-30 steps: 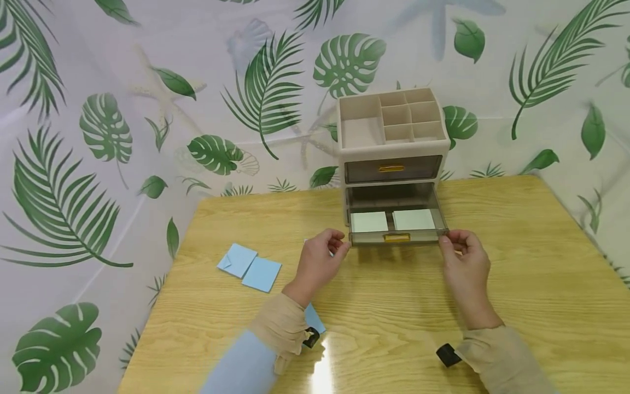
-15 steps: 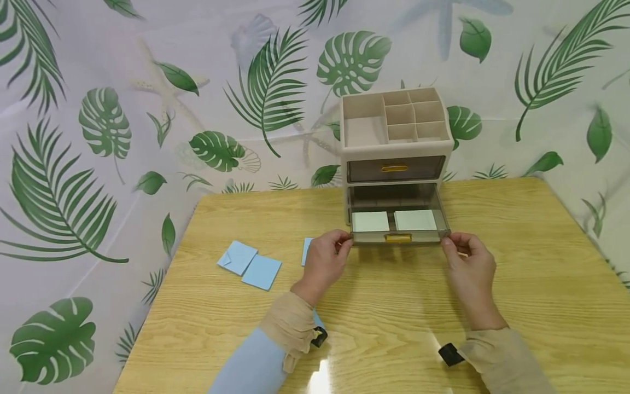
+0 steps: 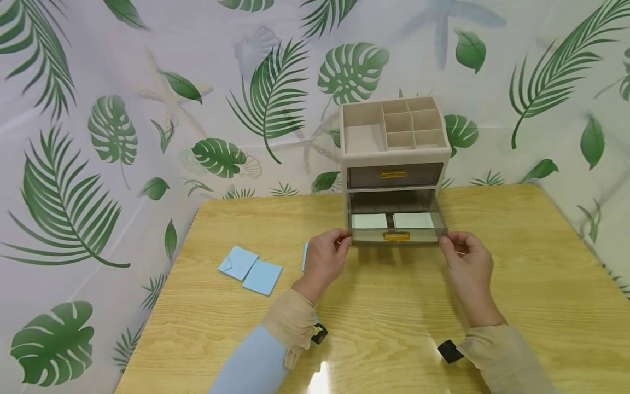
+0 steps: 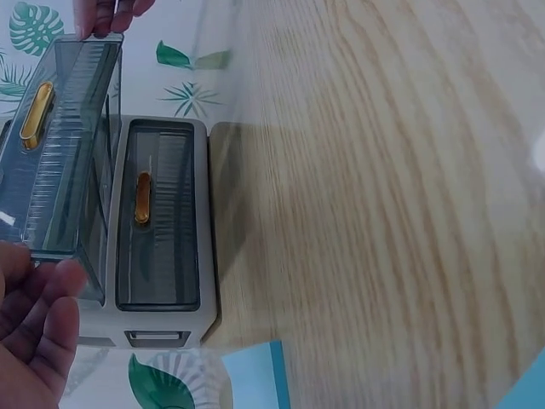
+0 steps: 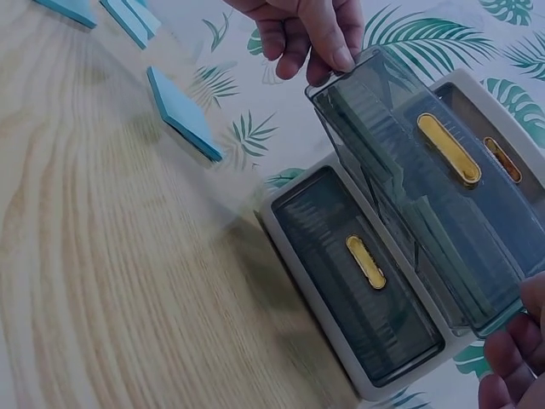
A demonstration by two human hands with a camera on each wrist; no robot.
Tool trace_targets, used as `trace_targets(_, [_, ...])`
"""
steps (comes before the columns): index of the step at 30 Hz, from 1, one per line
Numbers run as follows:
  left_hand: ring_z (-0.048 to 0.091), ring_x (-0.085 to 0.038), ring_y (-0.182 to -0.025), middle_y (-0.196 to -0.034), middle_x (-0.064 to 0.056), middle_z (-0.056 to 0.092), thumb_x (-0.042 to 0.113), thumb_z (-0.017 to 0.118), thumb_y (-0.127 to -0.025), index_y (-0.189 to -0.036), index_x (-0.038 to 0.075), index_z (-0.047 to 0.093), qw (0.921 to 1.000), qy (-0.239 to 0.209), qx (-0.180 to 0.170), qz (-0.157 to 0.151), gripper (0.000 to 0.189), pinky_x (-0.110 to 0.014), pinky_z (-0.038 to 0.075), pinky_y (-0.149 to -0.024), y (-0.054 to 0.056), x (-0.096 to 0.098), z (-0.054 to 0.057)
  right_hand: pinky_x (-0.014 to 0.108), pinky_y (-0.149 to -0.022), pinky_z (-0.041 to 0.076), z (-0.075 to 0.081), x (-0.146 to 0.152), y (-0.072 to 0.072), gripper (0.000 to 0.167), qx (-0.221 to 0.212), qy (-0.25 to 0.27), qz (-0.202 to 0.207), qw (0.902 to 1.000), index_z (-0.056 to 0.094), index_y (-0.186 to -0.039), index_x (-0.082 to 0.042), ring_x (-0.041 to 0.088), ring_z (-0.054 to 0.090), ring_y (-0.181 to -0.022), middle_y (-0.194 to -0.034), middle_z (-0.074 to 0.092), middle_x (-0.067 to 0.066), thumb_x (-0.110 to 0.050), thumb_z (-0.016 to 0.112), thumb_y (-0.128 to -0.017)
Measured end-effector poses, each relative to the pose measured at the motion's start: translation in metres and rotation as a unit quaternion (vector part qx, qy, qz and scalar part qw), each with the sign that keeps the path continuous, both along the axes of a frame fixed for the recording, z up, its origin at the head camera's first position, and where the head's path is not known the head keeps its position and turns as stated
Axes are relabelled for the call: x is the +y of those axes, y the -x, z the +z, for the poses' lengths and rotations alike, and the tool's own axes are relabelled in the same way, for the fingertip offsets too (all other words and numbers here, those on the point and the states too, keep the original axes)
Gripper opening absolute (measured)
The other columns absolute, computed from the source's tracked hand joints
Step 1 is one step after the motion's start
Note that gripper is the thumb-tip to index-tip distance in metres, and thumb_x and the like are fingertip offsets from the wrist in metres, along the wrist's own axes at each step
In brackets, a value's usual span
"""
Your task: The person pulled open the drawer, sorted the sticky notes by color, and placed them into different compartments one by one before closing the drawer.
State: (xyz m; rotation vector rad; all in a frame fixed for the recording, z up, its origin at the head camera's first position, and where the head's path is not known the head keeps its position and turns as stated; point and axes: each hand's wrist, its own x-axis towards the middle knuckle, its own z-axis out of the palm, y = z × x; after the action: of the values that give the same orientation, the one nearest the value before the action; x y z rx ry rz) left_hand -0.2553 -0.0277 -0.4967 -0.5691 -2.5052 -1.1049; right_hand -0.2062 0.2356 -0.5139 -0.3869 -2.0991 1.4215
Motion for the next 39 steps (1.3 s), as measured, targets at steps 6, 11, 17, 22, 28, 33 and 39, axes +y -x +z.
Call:
trace_targets(6, [0.062,-0.003,-0.063,-0.077,0.005,0.071,0.017,0.066,-0.093,-0.091,0.013,0.072,0.9996,0.022,0.012,0.010,0.008,-0.016,0.045,-0.055,0.012,0.001,0.002,0.010,-0.062,0.044,0.002,0.002,0.008,0.020,0.002,-0.011,0.006,0.9999,0.066,-0.097,0.000,0.002,0.057,-0.077,-0.084,0.062,-0.003,-0.019,0.068,-0.091])
trace_targets(11, [0.062,-0.005,-0.064,-0.078,0.004,0.071,0.017,0.066,-0.093,-0.092,0.012,0.072,0.9993,0.034,0.013,0.009,0.008,-0.018,0.046,-0.056,0.020,0.001,0.002,0.009,-0.063,0.043,0.003,0.004,0.017,0.019,0.001,-0.028,0.007,0.9996,0.066,-0.095,0.002,-0.001,0.055,-0.074,-0.082,0.063,-0.003,-0.017,0.069,-0.090])
trace_targets(17, [0.061,-0.005,-0.061,-0.078,0.004,0.071,0.017,0.065,-0.094,-0.089,0.012,0.071,0.9987,0.045,0.026,0.003,0.009,-0.018,0.046,-0.055,0.029,0.002,0.003,0.010,-0.062,0.042,0.004,0.008,0.027,0.020,-0.010,-0.057,0.008,0.9983,0.067,-0.094,-0.001,0.000,0.055,-0.074,-0.084,0.065,0.004,-0.021,0.068,-0.091])
trace_targets(22, [0.062,-0.006,-0.065,-0.079,0.004,0.070,0.019,0.063,-0.095,-0.090,0.013,0.070,0.9980,0.061,0.012,0.010,0.010,-0.019,0.048,-0.057,0.036,0.006,0.005,0.012,-0.061,0.041,0.004,0.014,0.036,0.021,-0.008,-0.085,0.016,0.9962,0.067,-0.094,-0.002,0.000,0.053,-0.072,-0.085,0.066,0.008,-0.023,0.067,-0.091])
trace_targets(28, [0.062,-0.005,-0.068,-0.083,0.004,0.071,0.022,0.062,-0.095,-0.093,0.014,0.070,0.9966,0.079,-0.014,0.018,0.012,-0.019,0.048,-0.060,0.045,0.011,0.006,0.014,-0.058,0.038,0.003,0.026,0.049,0.019,0.006,-0.158,0.032,0.9869,0.067,-0.092,-0.002,0.002,0.051,-0.067,-0.081,0.067,0.011,-0.021,0.065,-0.093])
trace_targets(33, [0.062,-0.007,-0.066,-0.083,0.003,0.070,0.023,0.062,-0.096,-0.093,0.013,0.070,0.9951,0.092,-0.025,0.025,0.013,-0.023,0.049,-0.061,0.051,0.013,0.009,0.020,-0.058,0.039,0.005,0.032,0.058,0.021,-0.003,-0.198,0.056,0.9787,0.066,-0.093,-0.003,0.012,0.053,-0.068,-0.080,0.066,0.010,-0.023,0.063,-0.094])
trace_targets(39, [0.063,-0.011,-0.068,-0.080,0.003,0.070,0.022,0.063,-0.094,-0.090,0.013,0.070,0.9944,0.096,-0.011,0.043,0.012,-0.025,0.050,-0.062,0.061,0.015,0.012,0.019,-0.059,0.040,0.009,0.034,0.065,0.024,-0.017,-0.201,0.073,0.9768,0.066,-0.097,-0.003,0.019,0.057,-0.074,-0.085,0.066,0.012,-0.027,0.060,-0.096])
